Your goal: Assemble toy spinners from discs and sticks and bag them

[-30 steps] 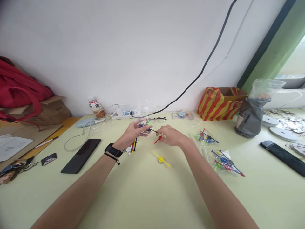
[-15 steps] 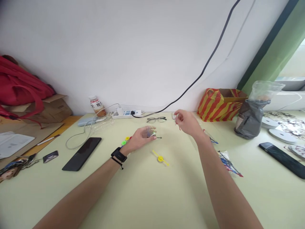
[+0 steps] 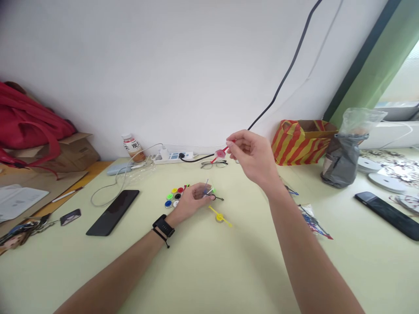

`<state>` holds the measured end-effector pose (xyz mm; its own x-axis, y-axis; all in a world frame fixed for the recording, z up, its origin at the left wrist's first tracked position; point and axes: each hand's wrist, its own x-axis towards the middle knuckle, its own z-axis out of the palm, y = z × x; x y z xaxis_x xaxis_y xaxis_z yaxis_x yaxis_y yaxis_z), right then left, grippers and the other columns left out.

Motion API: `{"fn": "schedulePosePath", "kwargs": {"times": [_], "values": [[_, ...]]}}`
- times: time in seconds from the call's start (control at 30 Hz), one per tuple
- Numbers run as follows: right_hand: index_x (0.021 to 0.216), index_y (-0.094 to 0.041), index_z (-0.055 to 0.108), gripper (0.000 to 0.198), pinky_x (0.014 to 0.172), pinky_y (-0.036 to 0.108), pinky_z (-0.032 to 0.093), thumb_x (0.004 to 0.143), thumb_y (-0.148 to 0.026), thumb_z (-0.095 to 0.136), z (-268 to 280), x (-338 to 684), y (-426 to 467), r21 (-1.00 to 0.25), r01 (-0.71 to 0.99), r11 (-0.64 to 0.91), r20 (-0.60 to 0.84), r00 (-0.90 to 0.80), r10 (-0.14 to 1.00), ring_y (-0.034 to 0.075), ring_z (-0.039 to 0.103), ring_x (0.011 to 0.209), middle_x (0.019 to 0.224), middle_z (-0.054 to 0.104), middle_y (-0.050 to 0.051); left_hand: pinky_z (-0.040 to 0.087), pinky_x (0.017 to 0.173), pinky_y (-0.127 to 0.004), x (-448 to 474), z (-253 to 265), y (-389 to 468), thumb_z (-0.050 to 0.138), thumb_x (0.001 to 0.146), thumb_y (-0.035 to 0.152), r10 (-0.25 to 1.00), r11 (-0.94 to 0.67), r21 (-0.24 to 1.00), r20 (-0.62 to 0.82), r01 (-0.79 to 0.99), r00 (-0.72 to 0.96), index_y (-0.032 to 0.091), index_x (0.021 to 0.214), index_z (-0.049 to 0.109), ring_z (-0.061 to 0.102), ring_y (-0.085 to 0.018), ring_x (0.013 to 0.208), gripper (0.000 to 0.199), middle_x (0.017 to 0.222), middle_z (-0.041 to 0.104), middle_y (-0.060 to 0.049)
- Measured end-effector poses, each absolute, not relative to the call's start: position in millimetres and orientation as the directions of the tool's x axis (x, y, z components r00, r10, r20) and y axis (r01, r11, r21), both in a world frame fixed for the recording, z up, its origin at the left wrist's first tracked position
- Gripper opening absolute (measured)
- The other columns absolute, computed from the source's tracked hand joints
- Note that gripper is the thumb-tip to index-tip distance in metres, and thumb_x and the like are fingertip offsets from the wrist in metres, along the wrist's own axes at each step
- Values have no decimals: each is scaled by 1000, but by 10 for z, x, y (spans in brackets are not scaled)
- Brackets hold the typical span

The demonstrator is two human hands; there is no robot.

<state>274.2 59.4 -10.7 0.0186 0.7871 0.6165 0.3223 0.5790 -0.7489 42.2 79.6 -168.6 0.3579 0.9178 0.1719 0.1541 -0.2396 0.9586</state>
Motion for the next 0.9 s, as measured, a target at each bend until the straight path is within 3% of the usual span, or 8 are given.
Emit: {"fn": "schedulePosePath", "kwargs": {"times": [0.2,0.33,0.57,0.77,0.83,0.9], "values": [[95,-18,72,12,64,29,57,93,-21,61,-177,2560,581,-751,438,493,499,-113,859,18,71,68,83,77,5,56,84,-33,445,-1678,778,83,82,37,903,-315,934,240,169,357,17,115,72,70,-23,95,39,106,76,-9],[89,-18,75,15,65,28,53,90,-16,60,-253,2466,598,-678,545,493,485,-172,857,18,70,72,82,78,4,55,78,-33,445,-1651,756,83,82,39,890,-351,916,261,196,375,17,115,73,68,-23,88,42,102,75,-8],[89,-19,71,9,57,26,47,84,-16,64,-386,2310,627,-680,585,442,418,-187,889,14,62,61,79,76,1,52,76,-30,472,-1718,765,83,82,37,901,-335,932,273,141,336,16,103,71,65,-19,83,31,93,72,-5],[84,-21,70,7,67,27,46,84,-16,65,-520,2214,666,-686,615,389,321,-224,920,16,68,74,81,76,2,45,64,-27,459,-1762,791,84,80,38,906,-374,905,310,201,288,17,80,61,55,-15,70,31,75,60,1],[82,-21,68,9,66,27,44,88,-19,62,-539,2199,650,-670,627,398,270,-295,917,17,67,75,82,75,2,44,63,-27,454,-1753,787,83,81,36,903,-381,899,311,216,296,17,81,62,55,-15,70,28,74,59,1],[73,-20,62,24,62,27,39,95,-27,56,-534,2191,621,-621,658,426,232,-365,902,16,63,71,77,71,2,48,68,-29,455,-1732,778,81,83,33,893,-378,907,305,186,330,17,92,67,60,-18,77,23,82,65,-2]]}}
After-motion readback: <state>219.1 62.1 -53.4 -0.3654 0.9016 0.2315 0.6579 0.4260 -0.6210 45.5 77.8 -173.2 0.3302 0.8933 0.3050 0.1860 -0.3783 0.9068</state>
